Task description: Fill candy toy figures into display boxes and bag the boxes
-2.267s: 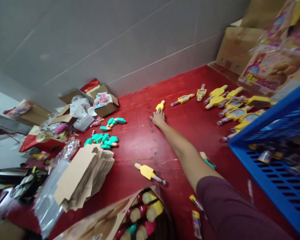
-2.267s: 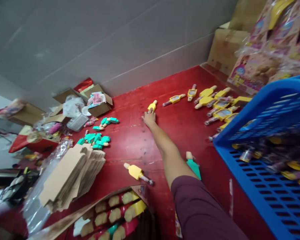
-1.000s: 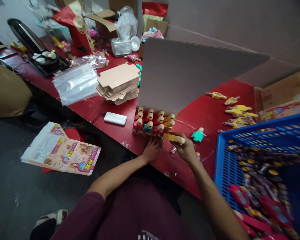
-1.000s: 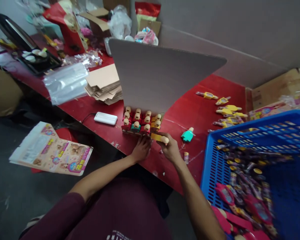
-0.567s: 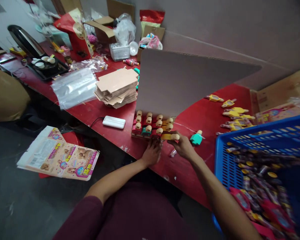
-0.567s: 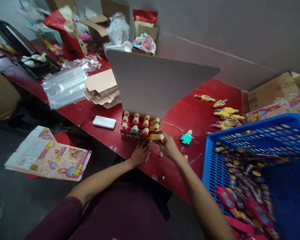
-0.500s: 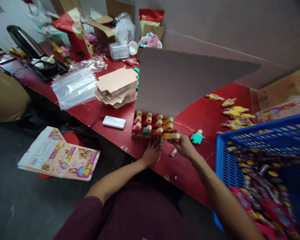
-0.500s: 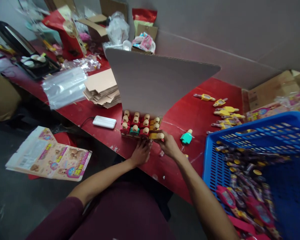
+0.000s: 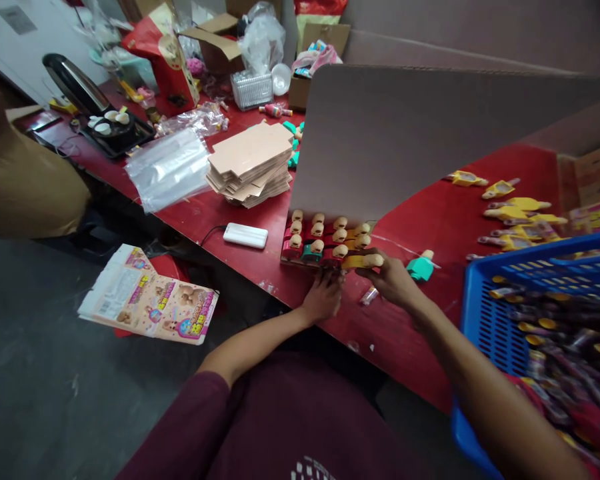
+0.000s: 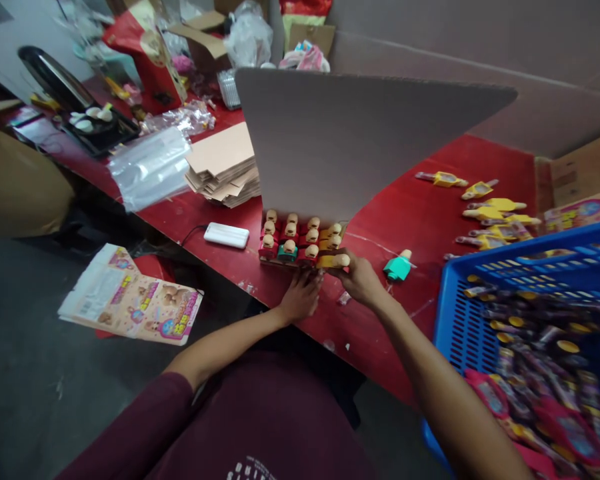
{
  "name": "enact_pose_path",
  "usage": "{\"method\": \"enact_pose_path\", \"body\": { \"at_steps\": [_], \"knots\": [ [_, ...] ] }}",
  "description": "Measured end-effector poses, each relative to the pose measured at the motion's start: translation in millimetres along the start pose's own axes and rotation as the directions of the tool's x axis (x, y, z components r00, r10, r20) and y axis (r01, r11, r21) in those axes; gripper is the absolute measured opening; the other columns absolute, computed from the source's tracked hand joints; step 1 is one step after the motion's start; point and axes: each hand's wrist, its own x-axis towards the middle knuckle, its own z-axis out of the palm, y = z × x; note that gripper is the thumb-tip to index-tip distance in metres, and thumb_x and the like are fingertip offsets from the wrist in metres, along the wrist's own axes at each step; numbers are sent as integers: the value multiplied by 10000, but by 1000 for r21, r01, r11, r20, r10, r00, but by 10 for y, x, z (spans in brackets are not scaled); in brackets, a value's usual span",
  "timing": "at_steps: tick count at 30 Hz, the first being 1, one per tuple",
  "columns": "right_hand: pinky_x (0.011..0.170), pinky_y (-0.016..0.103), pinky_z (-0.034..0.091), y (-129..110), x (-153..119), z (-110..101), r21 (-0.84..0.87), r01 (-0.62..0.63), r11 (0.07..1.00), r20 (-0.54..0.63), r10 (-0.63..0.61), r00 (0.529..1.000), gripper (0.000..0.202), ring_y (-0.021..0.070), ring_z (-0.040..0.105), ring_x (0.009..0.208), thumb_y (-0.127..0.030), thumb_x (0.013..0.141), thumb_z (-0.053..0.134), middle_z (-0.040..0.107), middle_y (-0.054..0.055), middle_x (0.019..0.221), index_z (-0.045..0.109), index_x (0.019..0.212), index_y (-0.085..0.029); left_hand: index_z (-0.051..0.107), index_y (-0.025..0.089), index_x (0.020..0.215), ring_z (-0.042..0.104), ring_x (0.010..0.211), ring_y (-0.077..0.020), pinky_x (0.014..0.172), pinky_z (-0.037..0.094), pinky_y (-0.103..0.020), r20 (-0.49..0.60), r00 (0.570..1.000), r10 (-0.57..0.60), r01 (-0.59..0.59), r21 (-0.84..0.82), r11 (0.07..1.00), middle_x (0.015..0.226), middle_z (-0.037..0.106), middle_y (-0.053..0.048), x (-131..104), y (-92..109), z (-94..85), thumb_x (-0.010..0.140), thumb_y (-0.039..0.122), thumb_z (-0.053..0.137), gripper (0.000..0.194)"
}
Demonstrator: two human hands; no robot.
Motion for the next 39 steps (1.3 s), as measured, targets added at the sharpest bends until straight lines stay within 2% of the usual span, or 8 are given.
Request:
{"method": "enact_pose_path", "body": {
  "at_steps": [9,12,17,21,30,34,37,39],
  "knots": [
    [650,341,511,118,40,115,-14,-17,1000,26,17,1000,297,223,643,704,-485,822,612,700,62,784,632,882,-194,431,65,1422,361,1359,-374,1161,188,-608,0,1000,2,-2,-41,999,1524,383,-153,10,-3,-8,919,284,424,549],
    [717,372,529,121,-47,272,-6,21,1000,-124,-22,992,321,227,639,774,-492,844,591,689,78,876,626,943,-189,457,73,1403,359,1366,-368,1159,207,-596,4,1000,-13,13,-50,999,1463,461,-161,8,-3,1,931,286,418,519],
    [748,398,528,65,-204,644,-154,-36,987,-586,-61,808,438,243,583,913,-475,816,654,588,123,1038,534,1106,-170,476,116,1392,367,1369,-348,1158,231,-594,-18,1000,-11,10,-75,997,1405,514,-154,-2,-6,48,929,274,451,490],
    [765,404,502,21,-118,801,-225,-145,963,-716,-63,696,333,247,539,911,-477,851,620,556,112,968,536,992,-187,439,102,1419,373,1363,-346,1157,240,-599,-53,998,-29,25,-83,996,1406,511,-163,-10,-12,56,924,268,455,523],
    [747,450,465,3,-46,853,-102,-267,958,-691,125,712,268,268,526,798,-484,876,566,562,108,829,521,861,-221,522,118,1348,424,1320,-334,1145,258,-615,-59,998,-24,16,-140,990,1346,560,-164,-5,13,90,908,251,470,462],
    [799,452,488,0,-164,706,-17,-148,989,-626,105,772,320,272,560,904,-475,892,535,595,143,997,574,1022,-185,540,162,1293,583,1120,-248,1024,460,-462,-390,919,-49,-68,-279,958,1139,645,-121,-290,-62,-386,912,257,456,402],
    [834,439,501,-74,-118,358,108,-41,993,-668,103,737,485,272,586,1035,-495,970,343,554,181,1221,474,1317,-182,443,214,1386,585,1103,-252,952,500,-442,-664,684,-302,4,-410,912,1167,609,-116,-353,-402,-1131,922,320,494,479],
    [841,421,506,-198,47,9,134,35,990,-710,71,700,618,280,570,1151,-542,986,119,483,202,1354,341,1444,-192,397,245,1421,596,1091,-238,930,511,-434,-632,575,-519,39,-613,789,1330,526,-123,-187,-721,-1691,962,364,450,477]
  ]
}}
